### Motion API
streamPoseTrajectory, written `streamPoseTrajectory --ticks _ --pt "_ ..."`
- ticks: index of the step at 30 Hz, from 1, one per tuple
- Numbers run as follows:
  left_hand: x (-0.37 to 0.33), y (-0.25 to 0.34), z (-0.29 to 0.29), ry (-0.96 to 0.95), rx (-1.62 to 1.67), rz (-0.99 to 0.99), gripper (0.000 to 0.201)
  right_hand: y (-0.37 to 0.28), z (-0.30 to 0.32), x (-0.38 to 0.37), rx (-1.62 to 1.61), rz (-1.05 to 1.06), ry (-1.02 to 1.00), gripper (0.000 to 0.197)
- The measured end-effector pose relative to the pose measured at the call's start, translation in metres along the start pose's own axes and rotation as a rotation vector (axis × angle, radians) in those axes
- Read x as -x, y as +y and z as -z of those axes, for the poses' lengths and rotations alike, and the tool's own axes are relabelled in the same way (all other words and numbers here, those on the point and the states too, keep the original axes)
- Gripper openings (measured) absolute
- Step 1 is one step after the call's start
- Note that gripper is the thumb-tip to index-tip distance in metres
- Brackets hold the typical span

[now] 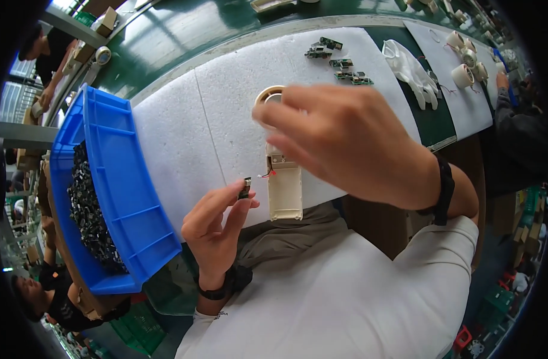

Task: Assemble small electronic components into white plastic device housings on an assembly line.

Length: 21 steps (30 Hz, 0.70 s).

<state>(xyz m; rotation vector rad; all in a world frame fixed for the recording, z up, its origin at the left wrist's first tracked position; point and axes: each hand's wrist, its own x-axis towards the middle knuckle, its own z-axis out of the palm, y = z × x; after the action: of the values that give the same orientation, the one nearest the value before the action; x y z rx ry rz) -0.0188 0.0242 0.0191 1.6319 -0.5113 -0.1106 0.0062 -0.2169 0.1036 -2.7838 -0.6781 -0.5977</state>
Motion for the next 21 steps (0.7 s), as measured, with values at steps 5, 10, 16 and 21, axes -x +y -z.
streamPoseTrajectory --ticks 5,10,16,21 --pt "-0.002 -0.007 -0.004 -0.007 0.044 -0.045 0.038 -0.012 -0.022 0.035 -0.205 0.006 -0.319 0.037" --pt "-0.010 -0.003 -0.010 -0.089 -0.025 -0.216 0.035 -0.005 -0.036 0.036 -0.271 0.092 -0.223 0.033" --pt "-0.012 -0.004 -0.003 -0.254 -0.056 -0.268 0.037 -0.003 -0.048 0.031 -0.425 0.030 -0.014 0.031" --pt "-0.009 -0.012 0.006 -0.184 0.095 -0.110 0.035 -0.007 -0.053 0.031 -0.476 -0.022 0.055 0.027"
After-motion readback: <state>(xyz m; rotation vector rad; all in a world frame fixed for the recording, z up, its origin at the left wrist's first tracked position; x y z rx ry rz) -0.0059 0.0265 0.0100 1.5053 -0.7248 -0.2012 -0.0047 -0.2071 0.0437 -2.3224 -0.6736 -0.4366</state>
